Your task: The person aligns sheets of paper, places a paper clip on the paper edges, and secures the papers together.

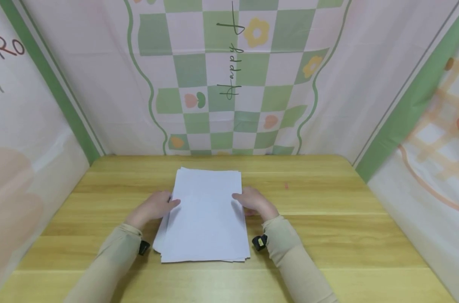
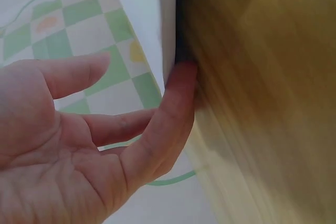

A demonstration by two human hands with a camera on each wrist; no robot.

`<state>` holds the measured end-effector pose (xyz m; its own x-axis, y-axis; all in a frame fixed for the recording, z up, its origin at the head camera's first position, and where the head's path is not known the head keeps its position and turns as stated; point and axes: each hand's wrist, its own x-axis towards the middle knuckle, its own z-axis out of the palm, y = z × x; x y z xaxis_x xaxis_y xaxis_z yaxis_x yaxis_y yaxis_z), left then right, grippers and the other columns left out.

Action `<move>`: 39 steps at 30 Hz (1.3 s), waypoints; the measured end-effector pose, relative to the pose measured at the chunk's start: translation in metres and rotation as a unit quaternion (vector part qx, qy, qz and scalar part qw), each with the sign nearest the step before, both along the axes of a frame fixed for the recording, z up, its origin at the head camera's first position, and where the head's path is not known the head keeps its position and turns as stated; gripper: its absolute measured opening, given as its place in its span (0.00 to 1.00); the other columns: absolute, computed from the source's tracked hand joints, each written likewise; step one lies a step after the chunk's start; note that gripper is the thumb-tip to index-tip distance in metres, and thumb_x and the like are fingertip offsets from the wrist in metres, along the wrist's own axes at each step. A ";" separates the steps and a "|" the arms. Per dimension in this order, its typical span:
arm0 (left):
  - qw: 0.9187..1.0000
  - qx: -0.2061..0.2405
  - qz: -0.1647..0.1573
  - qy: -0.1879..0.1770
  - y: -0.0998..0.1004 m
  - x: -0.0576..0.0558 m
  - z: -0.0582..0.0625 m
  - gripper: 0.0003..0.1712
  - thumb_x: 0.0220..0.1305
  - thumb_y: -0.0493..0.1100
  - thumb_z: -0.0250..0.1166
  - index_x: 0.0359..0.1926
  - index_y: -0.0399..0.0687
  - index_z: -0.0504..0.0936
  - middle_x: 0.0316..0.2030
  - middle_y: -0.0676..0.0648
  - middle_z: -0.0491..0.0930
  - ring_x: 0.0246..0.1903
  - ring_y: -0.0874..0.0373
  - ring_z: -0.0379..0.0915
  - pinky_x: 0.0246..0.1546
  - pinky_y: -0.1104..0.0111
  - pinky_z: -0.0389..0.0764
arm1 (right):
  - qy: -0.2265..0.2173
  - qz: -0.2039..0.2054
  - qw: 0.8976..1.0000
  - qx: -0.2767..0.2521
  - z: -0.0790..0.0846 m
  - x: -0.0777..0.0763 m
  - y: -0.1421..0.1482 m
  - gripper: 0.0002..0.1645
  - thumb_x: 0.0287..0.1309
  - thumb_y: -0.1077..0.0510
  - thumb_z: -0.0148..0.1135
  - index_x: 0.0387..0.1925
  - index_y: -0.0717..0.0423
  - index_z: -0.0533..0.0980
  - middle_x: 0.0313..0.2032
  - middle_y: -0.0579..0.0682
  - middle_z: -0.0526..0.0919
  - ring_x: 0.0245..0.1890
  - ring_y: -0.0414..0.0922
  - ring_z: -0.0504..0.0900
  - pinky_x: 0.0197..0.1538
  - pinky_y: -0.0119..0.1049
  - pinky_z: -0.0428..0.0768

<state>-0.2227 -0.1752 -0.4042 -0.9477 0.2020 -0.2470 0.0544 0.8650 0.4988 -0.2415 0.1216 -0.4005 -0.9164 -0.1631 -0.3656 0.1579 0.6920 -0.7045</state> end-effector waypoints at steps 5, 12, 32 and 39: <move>1.000 0.013 0.008 -0.002 0.002 0.001 -0.001 0.18 0.70 0.48 0.53 0.45 0.34 0.75 0.28 0.44 0.74 0.27 0.55 0.69 0.25 0.67 0.73 | 0.002 0.005 1.000 0.002 0.001 0.000 0.001 0.20 0.66 0.47 0.50 0.22 0.51 0.59 0.20 0.45 0.61 0.18 0.39 0.62 0.31 0.37 0.79; 0.999 0.032 0.012 0.007 0.001 0.002 -0.003 0.11 0.69 0.41 0.53 0.38 0.35 0.74 0.26 0.44 0.72 0.25 0.55 0.69 0.24 0.68 0.73 | 0.012 0.024 0.999 0.034 0.004 -0.001 0.002 0.24 0.66 0.45 0.49 0.18 0.50 0.59 0.16 0.43 0.60 0.13 0.37 0.57 0.21 0.31 0.66; 0.998 0.045 0.032 0.027 0.007 0.000 -0.007 0.21 0.67 0.39 0.54 0.56 0.27 0.71 0.48 0.31 0.78 0.38 0.49 0.78 0.37 0.63 0.81 | -0.039 -0.030 0.998 -0.050 0.004 -0.008 0.006 0.21 0.66 0.47 0.50 0.21 0.51 0.59 0.20 0.45 0.60 0.21 0.40 0.61 0.39 0.39 0.81; 0.998 0.054 0.036 0.026 0.009 -0.002 -0.008 0.21 0.69 0.36 0.49 0.59 0.28 0.69 0.53 0.29 0.74 0.49 0.41 0.76 0.47 0.57 0.80 | -0.051 -0.044 0.996 -0.066 0.004 -0.009 0.009 0.19 0.66 0.46 0.51 0.38 0.60 0.64 0.36 0.52 0.66 0.41 0.49 0.69 0.42 0.41 0.81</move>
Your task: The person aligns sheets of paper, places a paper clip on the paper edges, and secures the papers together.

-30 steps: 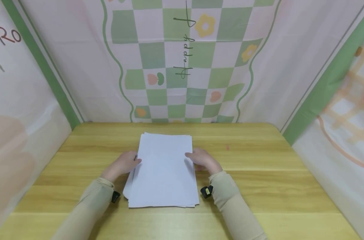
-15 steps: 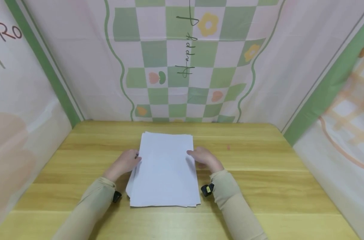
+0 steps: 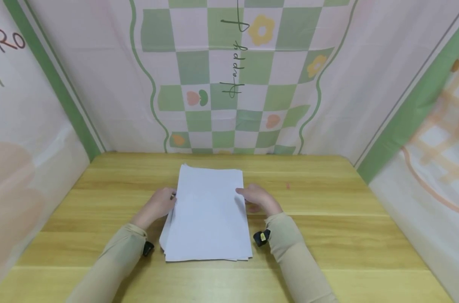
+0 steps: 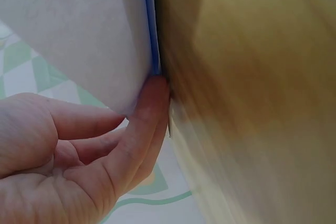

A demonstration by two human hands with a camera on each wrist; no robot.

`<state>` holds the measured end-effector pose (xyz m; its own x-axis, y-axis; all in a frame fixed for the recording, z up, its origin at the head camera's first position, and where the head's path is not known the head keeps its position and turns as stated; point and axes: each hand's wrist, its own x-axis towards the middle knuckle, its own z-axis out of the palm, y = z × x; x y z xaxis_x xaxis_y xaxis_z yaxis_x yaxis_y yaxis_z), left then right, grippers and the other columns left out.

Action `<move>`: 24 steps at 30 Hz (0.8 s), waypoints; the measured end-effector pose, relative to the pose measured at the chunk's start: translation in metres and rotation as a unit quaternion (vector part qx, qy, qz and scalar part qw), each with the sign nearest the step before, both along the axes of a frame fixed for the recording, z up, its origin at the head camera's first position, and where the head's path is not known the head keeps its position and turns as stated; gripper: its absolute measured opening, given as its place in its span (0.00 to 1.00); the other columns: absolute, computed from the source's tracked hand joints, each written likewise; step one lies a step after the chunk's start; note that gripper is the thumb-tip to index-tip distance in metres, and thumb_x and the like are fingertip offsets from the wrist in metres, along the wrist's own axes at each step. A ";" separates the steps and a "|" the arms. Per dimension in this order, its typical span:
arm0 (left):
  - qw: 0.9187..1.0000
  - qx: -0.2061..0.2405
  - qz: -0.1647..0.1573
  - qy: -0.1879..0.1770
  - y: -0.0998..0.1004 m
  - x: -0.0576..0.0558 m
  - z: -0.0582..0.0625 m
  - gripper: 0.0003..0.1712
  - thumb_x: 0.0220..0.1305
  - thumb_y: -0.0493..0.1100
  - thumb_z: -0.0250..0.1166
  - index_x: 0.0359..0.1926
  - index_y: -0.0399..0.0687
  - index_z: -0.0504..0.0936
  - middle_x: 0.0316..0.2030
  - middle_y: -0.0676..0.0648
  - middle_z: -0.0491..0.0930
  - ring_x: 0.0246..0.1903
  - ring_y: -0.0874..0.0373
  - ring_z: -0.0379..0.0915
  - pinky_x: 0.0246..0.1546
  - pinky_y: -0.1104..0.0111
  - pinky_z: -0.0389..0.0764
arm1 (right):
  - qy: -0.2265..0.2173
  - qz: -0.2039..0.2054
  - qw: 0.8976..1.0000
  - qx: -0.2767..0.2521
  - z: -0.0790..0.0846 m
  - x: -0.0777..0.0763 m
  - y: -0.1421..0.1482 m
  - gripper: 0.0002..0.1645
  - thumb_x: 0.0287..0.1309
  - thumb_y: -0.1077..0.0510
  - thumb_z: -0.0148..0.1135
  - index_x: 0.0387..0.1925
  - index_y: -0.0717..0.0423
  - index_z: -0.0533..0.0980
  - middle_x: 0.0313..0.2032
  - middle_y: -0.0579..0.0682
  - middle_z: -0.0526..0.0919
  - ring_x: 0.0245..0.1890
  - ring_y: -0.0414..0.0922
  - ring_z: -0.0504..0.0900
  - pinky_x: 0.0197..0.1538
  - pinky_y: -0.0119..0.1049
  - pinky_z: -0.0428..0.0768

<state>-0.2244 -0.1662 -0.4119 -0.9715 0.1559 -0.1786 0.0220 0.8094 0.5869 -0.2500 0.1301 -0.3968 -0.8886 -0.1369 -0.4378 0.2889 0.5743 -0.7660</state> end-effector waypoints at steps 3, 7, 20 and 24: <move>1.000 0.000 0.001 0.002 0.000 -0.001 0.000 0.21 0.69 0.36 0.48 0.60 0.28 0.68 0.54 0.29 0.74 0.51 0.40 0.74 0.49 0.55 0.78 | -0.005 -0.003 1.000 0.000 0.000 -0.001 0.000 0.18 0.66 0.46 0.51 0.34 0.57 0.63 0.34 0.51 0.65 0.39 0.48 0.69 0.42 0.40 0.80; 1.000 0.000 0.002 0.013 0.001 -0.001 -0.001 0.19 0.69 0.35 0.48 0.56 0.28 0.72 0.51 0.30 0.76 0.48 0.41 0.76 0.45 0.57 0.80 | -0.009 -0.010 1.000 0.002 0.001 -0.003 -0.001 0.18 0.66 0.46 0.51 0.29 0.54 0.60 0.29 0.48 0.63 0.32 0.44 0.66 0.39 0.38 0.80; 1.000 0.010 0.015 0.023 0.004 -0.002 -0.001 0.15 0.67 0.35 0.50 0.48 0.28 0.77 0.32 0.39 0.79 0.26 0.54 0.72 0.25 0.68 0.75 | -0.021 -0.014 1.000 -0.011 0.002 -0.007 0.001 0.18 0.67 0.47 0.50 0.27 0.55 0.62 0.23 0.47 0.65 0.24 0.41 0.64 0.38 0.39 0.81; 1.000 0.012 0.014 0.025 0.006 -0.002 -0.001 0.15 0.67 0.35 0.50 0.48 0.29 0.77 0.34 0.38 0.79 0.28 0.54 0.73 0.27 0.68 0.76 | -0.020 -0.011 1.000 -0.016 0.000 -0.009 0.002 0.20 0.67 0.47 0.49 0.23 0.53 0.61 0.19 0.46 0.64 0.20 0.40 0.62 0.37 0.39 0.81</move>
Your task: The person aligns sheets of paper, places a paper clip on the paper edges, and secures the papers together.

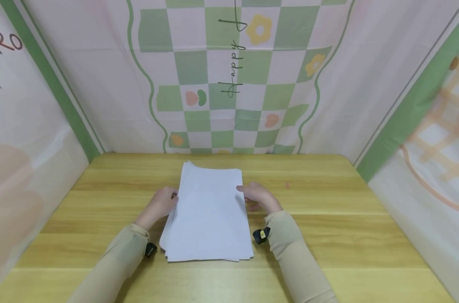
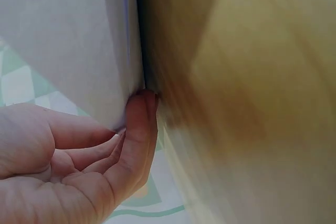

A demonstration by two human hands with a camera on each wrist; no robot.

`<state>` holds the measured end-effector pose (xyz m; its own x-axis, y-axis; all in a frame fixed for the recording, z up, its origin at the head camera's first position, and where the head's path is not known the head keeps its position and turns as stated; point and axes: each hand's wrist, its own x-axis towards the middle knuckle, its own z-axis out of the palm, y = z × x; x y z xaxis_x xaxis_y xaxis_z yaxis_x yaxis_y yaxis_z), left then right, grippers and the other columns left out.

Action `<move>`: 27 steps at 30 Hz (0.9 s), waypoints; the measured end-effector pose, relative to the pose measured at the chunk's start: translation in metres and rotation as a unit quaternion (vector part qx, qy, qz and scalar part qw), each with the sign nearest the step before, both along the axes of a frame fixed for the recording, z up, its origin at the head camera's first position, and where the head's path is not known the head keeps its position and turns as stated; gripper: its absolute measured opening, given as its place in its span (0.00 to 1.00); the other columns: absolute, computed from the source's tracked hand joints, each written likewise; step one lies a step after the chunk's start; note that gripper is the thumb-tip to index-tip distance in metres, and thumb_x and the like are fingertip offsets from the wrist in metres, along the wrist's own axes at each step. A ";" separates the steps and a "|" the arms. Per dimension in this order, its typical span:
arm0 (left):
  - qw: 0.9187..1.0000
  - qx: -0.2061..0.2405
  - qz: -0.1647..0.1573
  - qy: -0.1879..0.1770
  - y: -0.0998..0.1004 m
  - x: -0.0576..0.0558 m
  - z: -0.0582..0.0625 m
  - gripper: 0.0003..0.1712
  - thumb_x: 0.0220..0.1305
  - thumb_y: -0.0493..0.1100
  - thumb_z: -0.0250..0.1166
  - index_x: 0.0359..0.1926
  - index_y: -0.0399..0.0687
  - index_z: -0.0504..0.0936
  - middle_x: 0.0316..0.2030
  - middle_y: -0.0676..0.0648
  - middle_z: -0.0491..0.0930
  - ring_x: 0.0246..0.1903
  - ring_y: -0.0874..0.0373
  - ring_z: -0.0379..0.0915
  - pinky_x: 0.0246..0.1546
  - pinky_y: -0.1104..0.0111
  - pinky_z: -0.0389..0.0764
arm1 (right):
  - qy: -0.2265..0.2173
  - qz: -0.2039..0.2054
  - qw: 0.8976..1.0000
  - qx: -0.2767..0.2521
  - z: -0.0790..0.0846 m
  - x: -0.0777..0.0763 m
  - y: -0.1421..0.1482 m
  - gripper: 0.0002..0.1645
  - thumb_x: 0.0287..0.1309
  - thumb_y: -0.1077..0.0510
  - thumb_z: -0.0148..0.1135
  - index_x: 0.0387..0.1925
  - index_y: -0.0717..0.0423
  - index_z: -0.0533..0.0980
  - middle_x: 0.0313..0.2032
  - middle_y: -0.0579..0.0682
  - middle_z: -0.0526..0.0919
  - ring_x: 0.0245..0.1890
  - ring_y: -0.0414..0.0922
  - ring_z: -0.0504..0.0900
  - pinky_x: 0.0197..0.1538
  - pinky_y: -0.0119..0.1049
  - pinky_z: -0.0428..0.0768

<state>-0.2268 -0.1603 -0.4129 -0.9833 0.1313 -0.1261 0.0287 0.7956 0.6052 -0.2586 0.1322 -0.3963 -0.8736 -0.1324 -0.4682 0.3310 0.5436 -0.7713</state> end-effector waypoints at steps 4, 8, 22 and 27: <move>1.000 0.000 0.001 0.001 0.001 0.000 0.001 0.15 0.67 0.35 0.51 0.47 0.29 0.77 0.34 0.39 0.80 0.28 0.54 0.73 0.27 0.68 0.76 | 0.002 -0.001 1.000 0.001 0.000 0.000 0.000 0.20 0.67 0.47 0.49 0.23 0.53 0.62 0.20 0.46 0.66 0.21 0.40 0.64 0.37 0.39 0.81; 1.000 0.006 -0.003 0.001 0.001 0.001 0.001 0.14 0.67 0.34 0.51 0.44 0.29 0.78 0.27 0.42 0.76 0.23 0.56 0.69 0.22 0.69 0.72 | 0.002 0.000 1.000 0.008 0.001 0.000 0.000 0.19 0.67 0.46 0.50 0.25 0.53 0.62 0.22 0.46 0.66 0.23 0.40 0.65 0.37 0.38 0.80; 0.999 0.015 -0.034 0.032 0.001 -0.004 -0.001 0.12 0.65 0.36 0.54 0.42 0.32 0.80 0.26 0.44 0.76 0.24 0.57 0.68 0.26 0.68 0.73 | -0.011 -0.004 1.000 0.006 0.000 -0.003 -0.001 0.38 0.64 0.48 0.54 0.63 0.72 0.58 0.55 0.66 0.68 0.50 0.57 0.76 0.43 0.45 0.83; 0.999 0.023 -0.033 0.022 0.002 -0.004 0.001 0.13 0.65 0.37 0.55 0.44 0.31 0.79 0.35 0.38 0.81 0.30 0.53 0.75 0.33 0.63 0.79 | -0.024 0.000 1.000 -0.011 -0.003 -0.006 -0.001 0.37 0.64 0.51 0.56 0.64 0.70 0.59 0.58 0.67 0.67 0.55 0.59 0.72 0.45 0.45 0.82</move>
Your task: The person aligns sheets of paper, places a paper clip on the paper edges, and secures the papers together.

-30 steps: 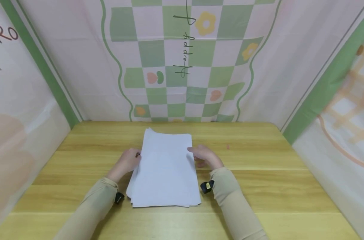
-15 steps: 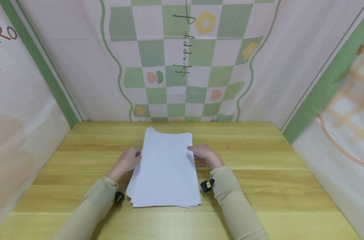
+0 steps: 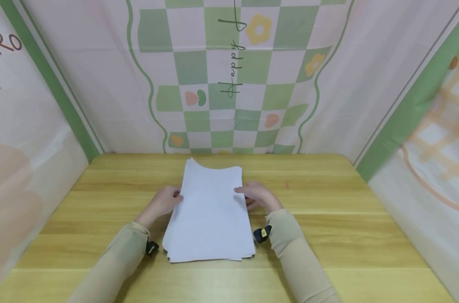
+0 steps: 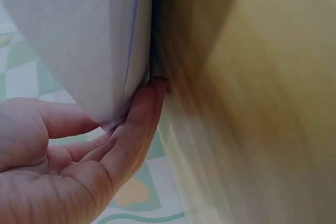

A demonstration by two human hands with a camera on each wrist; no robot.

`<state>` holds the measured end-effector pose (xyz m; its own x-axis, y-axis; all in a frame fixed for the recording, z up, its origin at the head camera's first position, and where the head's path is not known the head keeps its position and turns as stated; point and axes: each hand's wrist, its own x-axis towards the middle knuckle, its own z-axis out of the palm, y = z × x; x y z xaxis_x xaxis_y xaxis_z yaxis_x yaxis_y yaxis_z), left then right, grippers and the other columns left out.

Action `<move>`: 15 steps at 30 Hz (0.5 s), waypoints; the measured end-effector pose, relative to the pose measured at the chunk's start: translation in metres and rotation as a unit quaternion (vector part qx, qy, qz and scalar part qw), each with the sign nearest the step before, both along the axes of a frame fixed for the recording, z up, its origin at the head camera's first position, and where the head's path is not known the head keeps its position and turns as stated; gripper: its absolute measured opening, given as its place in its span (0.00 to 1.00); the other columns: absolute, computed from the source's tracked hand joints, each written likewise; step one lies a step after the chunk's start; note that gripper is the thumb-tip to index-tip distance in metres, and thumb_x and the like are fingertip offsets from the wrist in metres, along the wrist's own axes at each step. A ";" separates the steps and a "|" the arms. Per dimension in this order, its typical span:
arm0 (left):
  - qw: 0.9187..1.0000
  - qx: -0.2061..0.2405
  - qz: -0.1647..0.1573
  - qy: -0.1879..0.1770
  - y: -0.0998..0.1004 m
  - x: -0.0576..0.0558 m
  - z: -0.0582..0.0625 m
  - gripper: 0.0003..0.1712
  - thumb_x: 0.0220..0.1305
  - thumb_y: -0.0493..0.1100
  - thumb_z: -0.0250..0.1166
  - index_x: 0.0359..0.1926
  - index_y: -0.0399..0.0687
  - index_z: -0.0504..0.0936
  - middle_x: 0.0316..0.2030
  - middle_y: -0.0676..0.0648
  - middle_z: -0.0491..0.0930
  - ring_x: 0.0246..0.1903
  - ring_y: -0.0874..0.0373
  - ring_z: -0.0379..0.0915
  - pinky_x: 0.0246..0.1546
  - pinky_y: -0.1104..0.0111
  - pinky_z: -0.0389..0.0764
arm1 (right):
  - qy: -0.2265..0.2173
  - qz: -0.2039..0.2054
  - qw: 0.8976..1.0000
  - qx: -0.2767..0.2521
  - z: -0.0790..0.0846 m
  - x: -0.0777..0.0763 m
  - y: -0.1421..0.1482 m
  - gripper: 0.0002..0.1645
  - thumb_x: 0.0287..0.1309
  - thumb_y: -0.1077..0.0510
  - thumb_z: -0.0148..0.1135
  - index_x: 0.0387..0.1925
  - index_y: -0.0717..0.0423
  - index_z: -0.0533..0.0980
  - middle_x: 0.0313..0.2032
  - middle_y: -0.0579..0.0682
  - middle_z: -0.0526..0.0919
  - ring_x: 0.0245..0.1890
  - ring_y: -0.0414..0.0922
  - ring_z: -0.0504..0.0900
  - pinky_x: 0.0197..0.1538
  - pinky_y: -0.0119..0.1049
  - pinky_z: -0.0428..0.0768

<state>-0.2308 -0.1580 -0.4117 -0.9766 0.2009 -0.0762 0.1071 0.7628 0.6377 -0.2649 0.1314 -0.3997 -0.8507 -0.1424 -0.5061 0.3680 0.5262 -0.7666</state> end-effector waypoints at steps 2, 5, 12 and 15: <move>1.000 0.003 -0.003 0.000 0.000 0.000 0.000 0.14 0.64 0.37 0.56 0.46 0.30 0.78 0.40 0.35 0.81 0.36 0.48 0.78 0.39 0.59 0.80 | -0.004 0.007 1.000 -0.005 -0.001 -0.001 0.000 0.35 0.64 0.53 0.55 0.64 0.71 0.58 0.58 0.68 0.67 0.55 0.60 0.73 0.46 0.45 0.82; 1.000 0.005 -0.008 0.004 0.000 -0.001 -0.002 0.18 0.64 0.36 0.56 0.52 0.29 0.76 0.48 0.32 0.79 0.47 0.41 0.77 0.48 0.54 0.78 | -0.005 0.010 1.000 -0.013 -0.003 -0.001 0.001 0.32 0.63 0.59 0.55 0.63 0.72 0.59 0.56 0.68 0.68 0.53 0.59 0.75 0.47 0.45 0.81; 0.999 0.026 -0.017 -0.018 0.001 -0.002 -0.002 0.22 0.65 0.34 0.56 0.59 0.29 0.70 0.54 0.30 0.75 0.56 0.38 0.71 0.55 0.52 0.74 | -0.003 0.011 0.999 -0.039 -0.006 -0.001 0.003 0.29 0.61 0.63 0.56 0.60 0.72 0.60 0.54 0.66 0.70 0.48 0.56 0.78 0.48 0.45 0.80; 0.999 0.030 -0.019 -0.025 0.001 -0.001 -0.001 0.23 0.66 0.34 0.55 0.60 0.29 0.69 0.56 0.30 0.73 0.57 0.38 0.70 0.56 0.51 0.73 | -0.001 0.015 0.999 -0.046 -0.006 -0.001 0.003 0.28 0.60 0.64 0.56 0.59 0.72 0.60 0.52 0.65 0.71 0.45 0.54 0.78 0.47 0.45 0.80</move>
<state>-0.2321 -0.1566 -0.4131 -0.9633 0.2443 -0.1110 0.1029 0.7185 0.6879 -0.2663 0.1340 -0.4061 -0.8447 -0.2136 -0.4908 0.3539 0.4651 -0.8114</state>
